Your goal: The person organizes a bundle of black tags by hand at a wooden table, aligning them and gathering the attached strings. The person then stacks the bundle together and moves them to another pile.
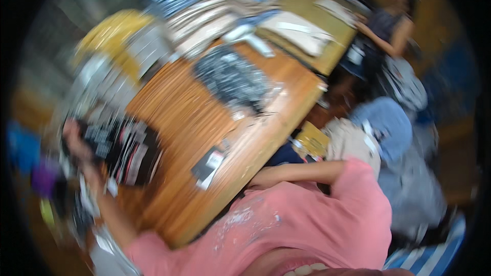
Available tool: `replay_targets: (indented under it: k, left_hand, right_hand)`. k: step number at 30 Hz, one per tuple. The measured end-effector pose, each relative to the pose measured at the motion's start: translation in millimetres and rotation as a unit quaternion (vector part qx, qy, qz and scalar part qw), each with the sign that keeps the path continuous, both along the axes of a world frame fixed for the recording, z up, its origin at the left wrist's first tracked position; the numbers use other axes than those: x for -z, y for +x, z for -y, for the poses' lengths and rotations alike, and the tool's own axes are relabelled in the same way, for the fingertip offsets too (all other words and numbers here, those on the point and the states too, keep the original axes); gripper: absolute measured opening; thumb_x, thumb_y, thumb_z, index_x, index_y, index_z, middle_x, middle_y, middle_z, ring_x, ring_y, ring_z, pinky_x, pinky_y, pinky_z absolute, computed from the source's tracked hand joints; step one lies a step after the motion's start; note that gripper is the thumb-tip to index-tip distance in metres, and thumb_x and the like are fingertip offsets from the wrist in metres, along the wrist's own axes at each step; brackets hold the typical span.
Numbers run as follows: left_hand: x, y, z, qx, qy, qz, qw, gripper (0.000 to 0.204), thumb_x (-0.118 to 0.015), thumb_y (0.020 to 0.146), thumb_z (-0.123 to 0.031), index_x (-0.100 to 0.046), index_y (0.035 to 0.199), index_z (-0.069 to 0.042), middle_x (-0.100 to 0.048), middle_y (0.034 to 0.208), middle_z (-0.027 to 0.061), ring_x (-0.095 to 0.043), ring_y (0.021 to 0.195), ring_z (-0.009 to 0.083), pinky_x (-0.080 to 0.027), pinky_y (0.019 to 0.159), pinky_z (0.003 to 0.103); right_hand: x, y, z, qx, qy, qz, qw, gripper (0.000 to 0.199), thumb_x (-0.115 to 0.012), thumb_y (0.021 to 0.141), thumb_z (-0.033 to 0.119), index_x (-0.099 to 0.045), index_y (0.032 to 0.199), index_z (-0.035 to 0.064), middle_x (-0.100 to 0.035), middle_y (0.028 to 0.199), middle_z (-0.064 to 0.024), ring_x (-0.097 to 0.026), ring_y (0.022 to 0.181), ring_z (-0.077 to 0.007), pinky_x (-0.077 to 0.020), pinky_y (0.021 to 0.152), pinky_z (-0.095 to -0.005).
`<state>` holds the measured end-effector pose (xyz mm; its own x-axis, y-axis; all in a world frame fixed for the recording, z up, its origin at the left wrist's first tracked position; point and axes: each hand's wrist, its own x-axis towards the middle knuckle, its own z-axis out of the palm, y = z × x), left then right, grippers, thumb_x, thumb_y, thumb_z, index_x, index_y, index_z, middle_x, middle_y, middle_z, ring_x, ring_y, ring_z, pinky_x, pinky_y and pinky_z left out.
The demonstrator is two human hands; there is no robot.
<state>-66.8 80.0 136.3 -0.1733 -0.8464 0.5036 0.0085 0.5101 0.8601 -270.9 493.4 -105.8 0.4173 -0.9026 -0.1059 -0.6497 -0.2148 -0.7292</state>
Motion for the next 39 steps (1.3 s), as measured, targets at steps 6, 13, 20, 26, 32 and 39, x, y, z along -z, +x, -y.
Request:
replay_targets:
  k: [6,13,20,26,32,39]
  left_hand:
    - [-8,9,-60,-0.041,-0.054,-0.026,0.997,0.034,-0.031,0.091,-0.025,-0.051,0.104,0.000,-0.052,0.091,0.0033,-0.047,0.084,0.0151,-0.037,0.078,0.025]
    - [-18,-5,-67,0.095,-0.095,-0.049,0.990,0.040,-0.031,0.092,-0.038,-0.045,0.071,-0.006,-0.036,0.061,-0.0038,-0.034,0.055,0.0032,-0.026,0.048,0.017]
    - [-19,25,-78,0.151,-0.089,-0.024,0.984,0.036,-0.029,0.091,-0.035,-0.037,0.069,-0.008,-0.033,0.061,0.0007,-0.033,0.058,0.0110,-0.030,0.055,0.023]
    - [-24,37,-67,0.236,-0.002,-0.036,0.971,0.037,-0.036,0.091,-0.036,-0.043,0.068,-0.009,-0.041,0.066,-0.0038,-0.037,0.062,0.0041,-0.031,0.056,0.019]
    - [-27,46,-79,0.256,0.004,-0.036,0.966,0.042,-0.045,0.087,-0.041,-0.046,0.064,-0.006,-0.037,0.057,-0.0056,-0.035,0.053,0.0039,-0.029,0.048,0.020]
    - [-10,20,-57,0.361,0.093,-0.106,0.922,0.038,-0.028,0.093,-0.036,-0.037,0.066,-0.011,-0.035,0.064,-0.0036,-0.036,0.062,0.0070,-0.034,0.061,0.020]
  right_hand:
    - [-240,-10,59,-0.017,0.151,0.080,0.985,0.028,-0.054,0.081,0.015,-0.053,0.104,-0.0011,-0.058,0.095,-0.0154,-0.054,0.092,-0.0274,-0.0406,0.081,-0.0333]
    - [-307,46,183,0.062,-0.274,0.050,0.959,0.025,-0.058,0.075,0.007,-0.054,0.098,-0.0012,-0.053,0.077,-0.0075,-0.051,0.068,-0.0170,-0.0414,0.065,-0.0269]
    - [-289,80,240,0.082,-0.262,0.249,0.929,0.019,-0.058,0.076,0.001,-0.054,0.095,-0.0028,-0.054,0.080,-0.0026,-0.051,0.072,-0.0073,-0.0407,0.066,-0.0192]
    - [-287,97,270,0.108,-0.372,0.248,0.888,0.011,-0.058,0.077,0.003,-0.059,0.088,-0.0010,-0.059,0.087,-0.0032,-0.054,0.077,-0.0085,-0.0423,0.070,-0.0210]
    - [-273,96,298,0.109,-0.256,0.283,0.918,0.038,-0.063,0.076,0.013,-0.047,0.108,-0.0003,-0.053,0.094,-0.0053,-0.052,0.086,-0.0120,-0.0420,0.075,-0.0236]
    - [-298,61,317,0.032,-0.125,0.236,0.963,0.026,-0.058,0.077,0.006,-0.052,0.101,0.0001,-0.056,0.085,-0.0035,-0.053,0.077,-0.0099,-0.0422,0.071,-0.0217]
